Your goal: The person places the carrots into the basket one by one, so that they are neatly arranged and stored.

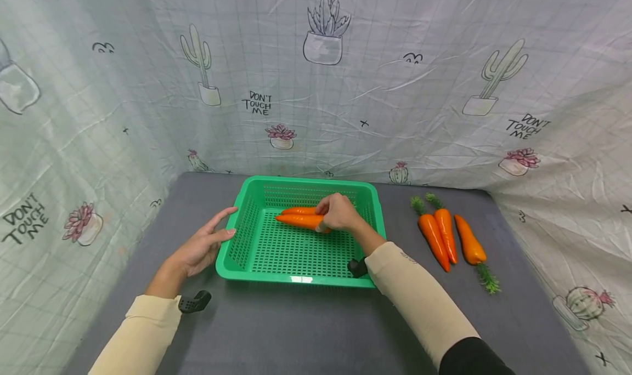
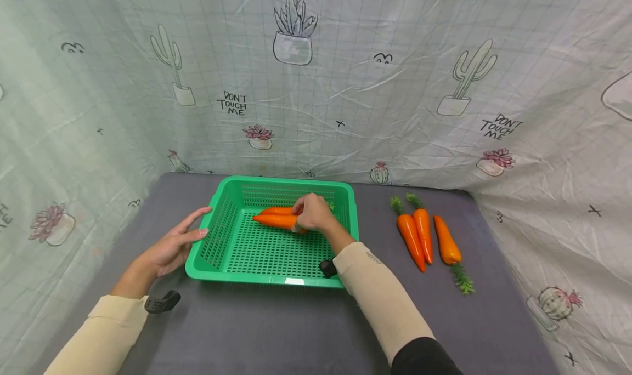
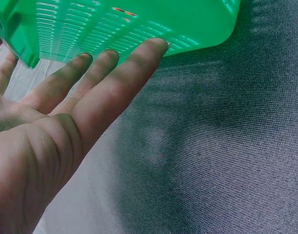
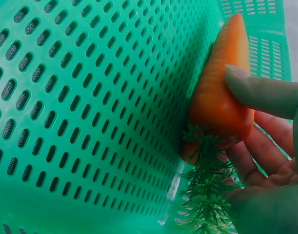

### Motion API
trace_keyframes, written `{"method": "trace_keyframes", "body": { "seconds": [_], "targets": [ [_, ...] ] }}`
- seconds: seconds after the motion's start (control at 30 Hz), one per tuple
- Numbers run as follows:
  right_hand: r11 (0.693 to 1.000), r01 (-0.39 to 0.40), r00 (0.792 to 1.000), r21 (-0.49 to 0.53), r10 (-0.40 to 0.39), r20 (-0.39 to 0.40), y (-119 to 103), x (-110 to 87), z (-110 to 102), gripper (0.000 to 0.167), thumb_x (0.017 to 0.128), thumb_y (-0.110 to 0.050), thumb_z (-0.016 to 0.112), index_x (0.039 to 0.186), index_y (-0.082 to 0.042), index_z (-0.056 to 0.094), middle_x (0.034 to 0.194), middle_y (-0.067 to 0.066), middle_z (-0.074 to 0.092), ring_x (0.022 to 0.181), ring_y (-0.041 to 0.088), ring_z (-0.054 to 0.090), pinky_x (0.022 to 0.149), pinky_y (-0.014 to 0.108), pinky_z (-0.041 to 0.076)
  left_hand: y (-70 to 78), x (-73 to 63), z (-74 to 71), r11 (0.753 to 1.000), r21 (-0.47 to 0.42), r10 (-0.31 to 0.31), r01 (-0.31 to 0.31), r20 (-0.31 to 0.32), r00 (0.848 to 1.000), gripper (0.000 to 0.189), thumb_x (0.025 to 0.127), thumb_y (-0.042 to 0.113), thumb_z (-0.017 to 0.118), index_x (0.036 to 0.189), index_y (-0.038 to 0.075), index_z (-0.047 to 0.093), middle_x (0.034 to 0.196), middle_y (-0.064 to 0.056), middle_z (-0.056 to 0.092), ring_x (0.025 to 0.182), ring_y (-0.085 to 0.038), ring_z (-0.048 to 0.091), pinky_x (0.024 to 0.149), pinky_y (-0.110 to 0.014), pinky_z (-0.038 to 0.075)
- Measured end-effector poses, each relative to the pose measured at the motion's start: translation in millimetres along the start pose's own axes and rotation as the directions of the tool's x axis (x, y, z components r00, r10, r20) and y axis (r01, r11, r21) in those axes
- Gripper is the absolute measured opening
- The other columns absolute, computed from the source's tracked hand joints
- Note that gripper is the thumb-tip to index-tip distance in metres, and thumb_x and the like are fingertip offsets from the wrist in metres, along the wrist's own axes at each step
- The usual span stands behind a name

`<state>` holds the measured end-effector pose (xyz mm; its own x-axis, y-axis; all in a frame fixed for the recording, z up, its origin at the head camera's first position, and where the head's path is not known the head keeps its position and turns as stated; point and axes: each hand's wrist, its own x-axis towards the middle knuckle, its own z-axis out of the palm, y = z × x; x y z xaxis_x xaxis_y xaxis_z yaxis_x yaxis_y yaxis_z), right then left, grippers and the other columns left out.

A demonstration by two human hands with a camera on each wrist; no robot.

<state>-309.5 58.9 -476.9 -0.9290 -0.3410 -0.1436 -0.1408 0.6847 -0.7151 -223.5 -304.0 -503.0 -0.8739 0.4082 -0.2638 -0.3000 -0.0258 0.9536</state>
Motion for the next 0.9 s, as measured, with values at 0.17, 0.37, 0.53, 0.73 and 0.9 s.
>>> {"method": "trace_keyframes", "body": {
  "seconds": [0.17,0.37,0.53,0.73,0.9],
  "targets": [
    [1.000,0.011,1.000,-0.028,-0.011,0.003,0.7,0.8,2.1,0.037,0.071,0.000,0.093,0.105,-0.006,0.079,0.108,0.012,0.077,0.093,0.025,0.069,0.078,0.035,0.060,0.2,-0.6,0.1,1.000,-0.006,0.006,-0.006,0.008,1.000,0.070,0.110,0.023,0.053,0.167,0.035,0.013,0.134,-0.004,0.064,0.112,-0.020,0.073,0.089,-0.043,0.062],
    [0.998,0.027,1.000,-0.062,-0.027,0.012,1.7,1.4,3.8,0.037,0.072,-0.001,0.093,0.106,-0.006,0.079,0.109,0.012,0.077,0.092,0.025,0.069,0.078,0.035,0.060,0.1,-1.3,0.3,1.000,-0.005,0.007,-0.007,0.007,1.000,0.069,0.111,0.023,0.053,0.166,0.037,0.014,0.136,-0.004,0.062,0.112,-0.020,0.073,0.089,-0.043,0.062],
    [0.995,0.048,0.999,-0.082,-0.048,0.009,3.4,2.2,4.2,0.035,0.072,-0.003,0.093,0.104,-0.006,0.079,0.107,0.012,0.077,0.090,0.024,0.069,0.076,0.035,0.060,0.2,-1.5,0.4,1.000,0.000,0.016,-0.016,0.023,1.000,0.069,0.111,0.023,0.052,0.166,0.037,0.013,0.138,-0.005,0.059,0.113,-0.019,0.072,0.090,-0.042,0.061],
    [0.994,0.058,0.998,-0.090,-0.059,0.001,5.6,2.7,4.9,0.034,0.071,-0.002,0.093,0.102,-0.007,0.080,0.105,0.011,0.077,0.087,0.023,0.069,0.074,0.034,0.059,-0.2,-1.2,0.9,1.000,0.008,0.013,-0.013,0.016,1.000,0.068,0.111,0.023,0.052,0.166,0.037,0.015,0.139,-0.005,0.056,0.114,-0.018,0.071,0.091,-0.040,0.061],
    [0.992,0.066,0.998,-0.104,-0.066,-0.003,5.9,2.7,4.8,0.034,0.071,-0.003,0.093,0.102,-0.007,0.080,0.105,0.011,0.078,0.088,0.023,0.069,0.075,0.034,0.059,-0.3,-0.4,1.3,1.000,0.009,-0.002,0.002,0.000,1.000,0.068,0.111,0.023,0.052,0.166,0.038,0.014,0.141,-0.007,0.055,0.114,-0.019,0.072,0.090,-0.041,0.061]
  ]
}}
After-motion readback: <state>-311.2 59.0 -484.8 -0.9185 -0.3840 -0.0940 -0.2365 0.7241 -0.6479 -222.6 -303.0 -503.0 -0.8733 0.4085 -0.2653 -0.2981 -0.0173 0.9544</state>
